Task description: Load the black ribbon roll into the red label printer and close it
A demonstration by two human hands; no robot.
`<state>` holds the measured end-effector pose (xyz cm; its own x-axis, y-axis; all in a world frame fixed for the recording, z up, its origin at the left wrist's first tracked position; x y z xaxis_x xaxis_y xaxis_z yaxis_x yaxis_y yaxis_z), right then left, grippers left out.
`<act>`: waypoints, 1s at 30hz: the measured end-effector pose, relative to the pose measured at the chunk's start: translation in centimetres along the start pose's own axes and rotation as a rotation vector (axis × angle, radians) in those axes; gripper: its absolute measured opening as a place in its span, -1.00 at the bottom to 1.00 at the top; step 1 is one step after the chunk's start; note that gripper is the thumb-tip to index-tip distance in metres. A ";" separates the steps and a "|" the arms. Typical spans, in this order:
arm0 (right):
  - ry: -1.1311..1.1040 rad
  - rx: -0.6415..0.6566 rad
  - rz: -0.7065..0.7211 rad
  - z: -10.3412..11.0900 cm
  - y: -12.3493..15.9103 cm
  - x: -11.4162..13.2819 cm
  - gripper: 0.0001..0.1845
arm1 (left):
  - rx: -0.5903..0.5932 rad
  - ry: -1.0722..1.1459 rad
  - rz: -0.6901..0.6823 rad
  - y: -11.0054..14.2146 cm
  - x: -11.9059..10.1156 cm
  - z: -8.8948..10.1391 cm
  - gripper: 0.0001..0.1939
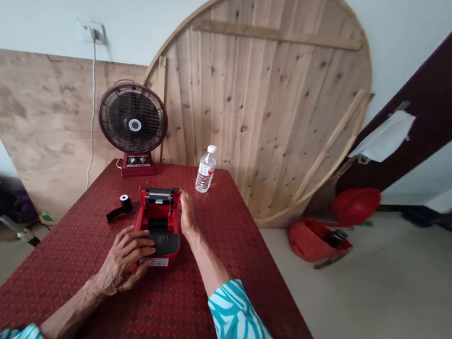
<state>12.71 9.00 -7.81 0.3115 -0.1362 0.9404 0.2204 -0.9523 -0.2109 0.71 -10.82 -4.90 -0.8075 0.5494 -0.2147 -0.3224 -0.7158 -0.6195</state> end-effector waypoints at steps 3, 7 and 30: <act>0.073 -0.056 -0.010 0.7 0.8 0.8 -0.52 | -0.008 0.016 -0.008 0.1 -0.1 0.0 -0.74; 0.140 -0.017 0.051 1.5 4.1 1.3 -0.75 | -0.006 0.079 0.021 0.3 -0.3 0.0 -0.73; -0.063 -0.059 -0.116 0.9 7.3 -0.6 -0.50 | -0.326 1.169 1.031 -2.4 3.8 -2.4 -0.29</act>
<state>14.92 2.36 -10.19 0.3445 -0.0083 0.9387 0.2045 -0.9753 -0.0837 -0.40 -5.98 -6.00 0.2535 0.0331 -0.9668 0.3373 -0.9397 0.0563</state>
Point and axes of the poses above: each hand's wrist, its own y-axis away from the middle knuckle, its own z-axis out of the back of the hand, x = y × z, the point moved 2 cm from there along -y, towards the middle knuckle, and after that the axes turned 3 degrees about x, right-handed, at the moved point
